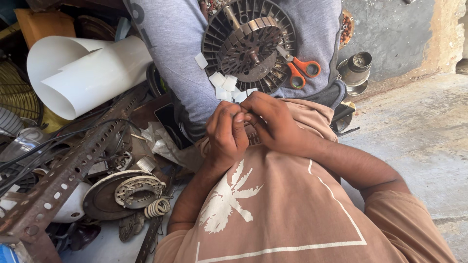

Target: The person cuts small rectangular pieces of white paper with scissors and inserts them into the slots of a motor rotor. They use a screwdriver to push the paper pieces into place and adjust the rotor components.

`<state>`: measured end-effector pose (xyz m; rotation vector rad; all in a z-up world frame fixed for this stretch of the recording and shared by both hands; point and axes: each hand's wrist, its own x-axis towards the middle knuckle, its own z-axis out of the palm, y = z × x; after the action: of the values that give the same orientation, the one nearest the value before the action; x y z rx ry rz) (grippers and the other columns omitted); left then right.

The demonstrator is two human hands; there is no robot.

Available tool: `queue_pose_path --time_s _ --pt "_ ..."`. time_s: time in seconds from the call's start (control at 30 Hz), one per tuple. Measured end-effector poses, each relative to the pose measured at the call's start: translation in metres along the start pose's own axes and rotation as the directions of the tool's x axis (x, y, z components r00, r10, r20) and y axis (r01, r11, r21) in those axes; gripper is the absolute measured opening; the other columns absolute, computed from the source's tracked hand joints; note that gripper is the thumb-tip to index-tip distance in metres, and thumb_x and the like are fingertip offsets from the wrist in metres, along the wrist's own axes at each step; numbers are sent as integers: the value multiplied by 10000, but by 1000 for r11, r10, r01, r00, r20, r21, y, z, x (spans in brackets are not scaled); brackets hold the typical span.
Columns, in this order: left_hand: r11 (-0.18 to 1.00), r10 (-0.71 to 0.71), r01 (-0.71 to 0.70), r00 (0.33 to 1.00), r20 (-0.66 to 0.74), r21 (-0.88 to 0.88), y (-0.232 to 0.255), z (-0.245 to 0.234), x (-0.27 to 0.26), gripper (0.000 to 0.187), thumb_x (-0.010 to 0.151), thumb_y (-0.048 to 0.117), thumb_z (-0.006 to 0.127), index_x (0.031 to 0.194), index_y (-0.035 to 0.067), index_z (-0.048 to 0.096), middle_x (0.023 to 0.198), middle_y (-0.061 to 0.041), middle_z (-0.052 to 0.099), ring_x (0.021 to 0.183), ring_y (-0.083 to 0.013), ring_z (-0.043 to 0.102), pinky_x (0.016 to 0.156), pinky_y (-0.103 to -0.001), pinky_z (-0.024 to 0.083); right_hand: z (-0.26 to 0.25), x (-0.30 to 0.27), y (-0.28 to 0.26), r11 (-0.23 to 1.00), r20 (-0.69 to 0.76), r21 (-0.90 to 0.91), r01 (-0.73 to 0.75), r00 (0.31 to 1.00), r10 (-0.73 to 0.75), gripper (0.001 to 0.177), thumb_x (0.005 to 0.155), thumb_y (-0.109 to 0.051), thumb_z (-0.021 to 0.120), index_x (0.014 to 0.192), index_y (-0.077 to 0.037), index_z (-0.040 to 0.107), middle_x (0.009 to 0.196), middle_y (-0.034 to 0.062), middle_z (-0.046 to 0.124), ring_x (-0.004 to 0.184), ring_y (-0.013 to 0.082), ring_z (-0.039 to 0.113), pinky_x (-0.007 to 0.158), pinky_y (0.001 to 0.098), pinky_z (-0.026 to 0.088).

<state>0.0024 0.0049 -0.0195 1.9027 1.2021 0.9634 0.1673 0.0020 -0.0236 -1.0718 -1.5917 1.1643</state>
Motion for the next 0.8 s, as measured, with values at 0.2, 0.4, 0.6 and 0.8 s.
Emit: queue_pose_path --time_s 0.2,0.4,0.6,0.8 --pt "935 -208 186 977 -42 -302 -18 16 -15 256 1147 166 440 974 -9 511 838 -81 509 753 -153 473 693 -317 426 8 -8 20 1000 -13 -11 0 1000 0 81 995 -57 626 1008 19 599 882 156 577 817 329 601 719 405 469" --pt "886 -318 284 948 -33 -366 -17 15 -11 264 1125 175 466 943 -4 536 813 -51 511 742 -103 449 668 -285 403 7 -16 35 773 92 565 -289 953 289 225 1061 -197 590 1007 1 681 915 54 683 830 96 622 772 280 525" --pt "962 -149 128 986 -70 -242 -14 10 -6 245 1142 186 478 985 2 518 935 -61 558 850 -114 550 744 -308 459 -1 -10 18 986 -101 154 -68 991 84 108 913 -54 777 971 12 714 923 98 712 837 164 687 745 299 538" --pt "929 -116 91 992 -50 -358 -11 1 -11 188 1103 162 576 1033 -11 560 1017 -103 595 888 -135 582 782 -297 490 0 7 1 814 -147 -452 365 869 -472 216 822 19 845 997 25 719 948 137 701 843 278 714 724 353 566"
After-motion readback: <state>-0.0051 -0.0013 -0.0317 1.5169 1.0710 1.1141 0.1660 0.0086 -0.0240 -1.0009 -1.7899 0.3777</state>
